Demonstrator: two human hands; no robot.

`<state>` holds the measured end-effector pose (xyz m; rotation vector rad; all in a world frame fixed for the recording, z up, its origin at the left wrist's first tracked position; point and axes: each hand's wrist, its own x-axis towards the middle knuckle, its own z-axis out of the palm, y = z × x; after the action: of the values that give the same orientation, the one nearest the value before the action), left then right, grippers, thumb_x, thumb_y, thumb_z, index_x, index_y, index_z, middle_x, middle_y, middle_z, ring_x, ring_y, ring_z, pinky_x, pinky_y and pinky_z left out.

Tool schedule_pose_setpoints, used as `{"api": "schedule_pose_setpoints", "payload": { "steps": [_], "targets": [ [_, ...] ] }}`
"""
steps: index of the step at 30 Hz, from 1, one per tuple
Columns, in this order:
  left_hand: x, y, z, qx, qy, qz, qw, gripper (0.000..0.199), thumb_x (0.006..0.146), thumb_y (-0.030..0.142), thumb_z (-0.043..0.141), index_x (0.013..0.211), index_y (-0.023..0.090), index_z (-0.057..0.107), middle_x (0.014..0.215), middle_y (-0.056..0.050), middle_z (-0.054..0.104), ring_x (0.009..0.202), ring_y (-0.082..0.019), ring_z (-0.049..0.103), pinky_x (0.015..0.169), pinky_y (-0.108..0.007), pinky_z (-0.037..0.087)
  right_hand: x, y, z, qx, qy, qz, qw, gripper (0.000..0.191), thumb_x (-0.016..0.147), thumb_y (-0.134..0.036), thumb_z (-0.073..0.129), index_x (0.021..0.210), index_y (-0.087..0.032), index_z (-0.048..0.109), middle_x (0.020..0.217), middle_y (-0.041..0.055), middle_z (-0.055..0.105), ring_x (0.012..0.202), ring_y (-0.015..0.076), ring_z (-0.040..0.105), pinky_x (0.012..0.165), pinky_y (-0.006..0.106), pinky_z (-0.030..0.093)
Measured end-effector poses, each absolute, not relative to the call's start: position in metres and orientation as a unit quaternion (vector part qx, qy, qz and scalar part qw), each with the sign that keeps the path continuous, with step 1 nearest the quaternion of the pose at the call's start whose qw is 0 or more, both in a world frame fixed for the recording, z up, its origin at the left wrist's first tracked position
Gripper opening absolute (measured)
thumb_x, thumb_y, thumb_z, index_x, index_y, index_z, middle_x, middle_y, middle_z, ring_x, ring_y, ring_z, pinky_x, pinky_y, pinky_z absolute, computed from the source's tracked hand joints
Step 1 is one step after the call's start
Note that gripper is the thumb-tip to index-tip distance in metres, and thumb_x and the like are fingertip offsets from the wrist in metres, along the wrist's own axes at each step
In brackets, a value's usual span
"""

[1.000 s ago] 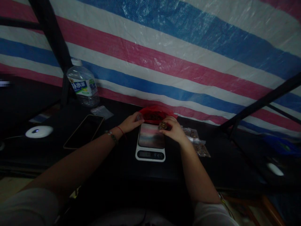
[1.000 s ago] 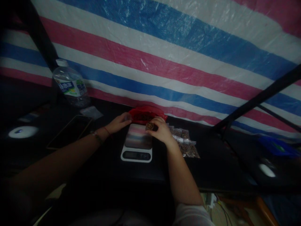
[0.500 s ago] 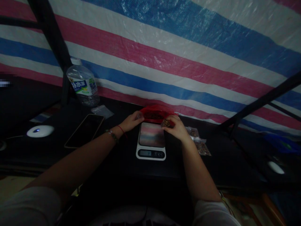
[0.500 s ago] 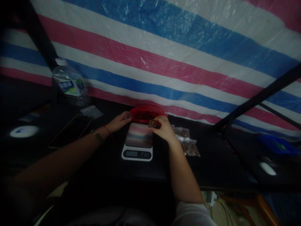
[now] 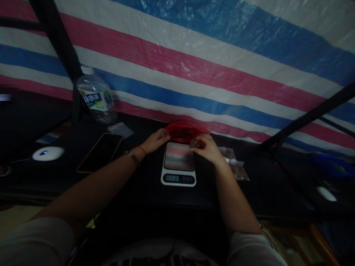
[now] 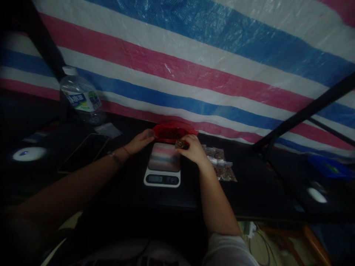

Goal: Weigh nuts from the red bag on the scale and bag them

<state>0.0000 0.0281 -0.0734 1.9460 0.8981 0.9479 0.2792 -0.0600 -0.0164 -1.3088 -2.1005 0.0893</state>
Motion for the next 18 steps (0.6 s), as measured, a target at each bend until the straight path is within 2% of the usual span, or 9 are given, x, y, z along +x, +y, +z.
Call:
{"api": "schedule_pose_setpoints", "payload": {
  "steps": [9,18],
  "targets": [
    [0.001,0.025,-0.069,0.758,0.349,0.382,0.397,0.054,0.082,0.060,0.052,0.114,0.016,0.054,0.110,-0.009,0.064,0.102,-0.026,0.060,0.093,-0.042,0.046,0.258,-0.062,-0.025,-0.476,-0.819,0.068,0.313,0.036,0.068,-0.041,0.081,0.093,-0.020,0.066,0.095,0.0075,0.065,0.095,0.0259,0.058,0.086,0.041,0.045],
    [0.000,0.028,-0.073,0.761,0.333,0.394,0.394,0.050,0.082,0.060,0.053,0.109,0.018,0.055,0.105,-0.007,0.065,0.099,-0.024,0.061,0.092,-0.041,0.047,0.242,-0.059,-0.042,-0.455,-0.840,0.112,0.275,0.044,0.066,-0.040,0.082,0.102,-0.020,0.066,0.102,0.0076,0.066,0.102,0.0264,0.056,0.093,0.043,0.043]
  ]
}}
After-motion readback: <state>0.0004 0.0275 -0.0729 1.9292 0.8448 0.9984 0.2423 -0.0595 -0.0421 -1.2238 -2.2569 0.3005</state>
